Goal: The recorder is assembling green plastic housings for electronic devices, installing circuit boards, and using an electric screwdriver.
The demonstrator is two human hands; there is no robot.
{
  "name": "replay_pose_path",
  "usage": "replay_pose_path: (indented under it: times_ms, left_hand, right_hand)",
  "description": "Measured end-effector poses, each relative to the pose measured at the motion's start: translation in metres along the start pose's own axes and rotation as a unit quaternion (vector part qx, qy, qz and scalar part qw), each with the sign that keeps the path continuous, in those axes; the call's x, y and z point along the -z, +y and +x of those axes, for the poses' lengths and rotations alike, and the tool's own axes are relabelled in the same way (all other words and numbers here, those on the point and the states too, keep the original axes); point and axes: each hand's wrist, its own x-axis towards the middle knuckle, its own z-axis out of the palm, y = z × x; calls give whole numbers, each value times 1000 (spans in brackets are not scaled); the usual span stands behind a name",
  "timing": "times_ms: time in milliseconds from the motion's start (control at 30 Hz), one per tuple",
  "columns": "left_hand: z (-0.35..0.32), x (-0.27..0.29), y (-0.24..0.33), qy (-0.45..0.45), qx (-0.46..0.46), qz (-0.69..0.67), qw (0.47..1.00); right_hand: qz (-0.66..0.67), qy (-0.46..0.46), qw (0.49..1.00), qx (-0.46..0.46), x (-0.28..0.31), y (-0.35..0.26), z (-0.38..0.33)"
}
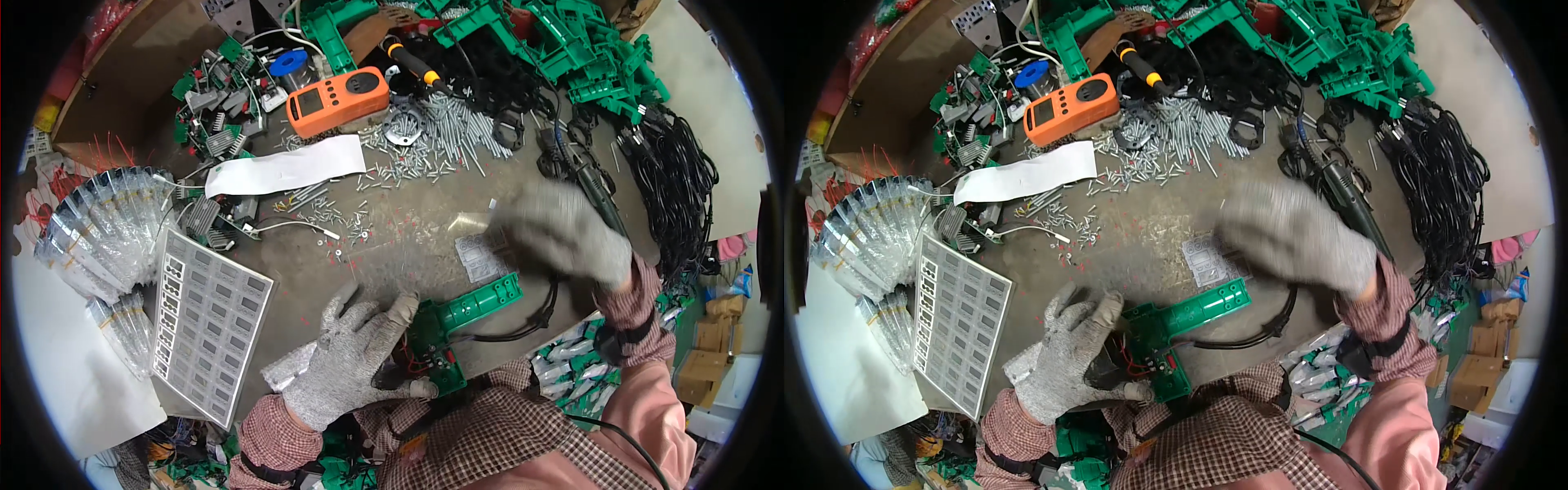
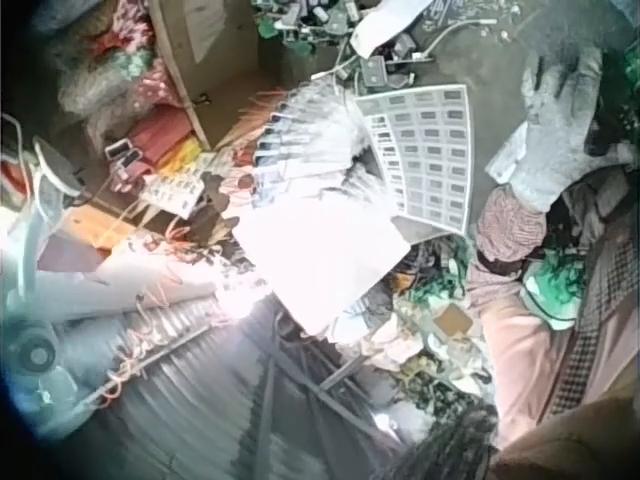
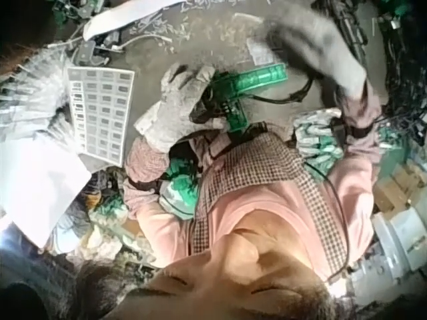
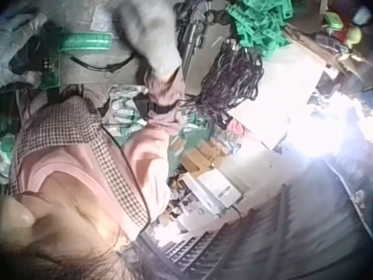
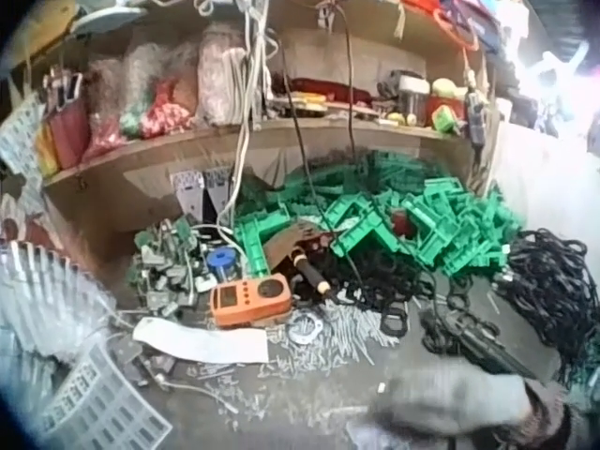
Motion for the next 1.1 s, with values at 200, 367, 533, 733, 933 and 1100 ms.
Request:
replay_pose_path:
  times_ms: [200, 367, 533, 733, 933, 1100]
  left_hand:
    - [0, 1, -3, -23, -28, 4, 999]
    - [4, -2, -6, -36, -34, -22, 999]
    - [-1, -12, -7, 71, -17, -20, 997]
    - [-8, -14, -10, 40, 7, -67, 997]
    - [2, -6, -4, 10, -23, 30, 999]
    - [6, 1, 4, 22, 0, 41, 999]
  right_hand:
    - [-15, -270, 963, 5, 3, -46, -5]
    - [59, -197, 979, 20, -19, -42, -10]
    - [43, -268, 962, 26, -23, -47, 4]
    - [291, -208, 932, -51, -42, -26, 3]
    - [193, -231, 953, -42, -35, -32, 12]
    - [83, -231, 968, -43, -4, -54, -11]
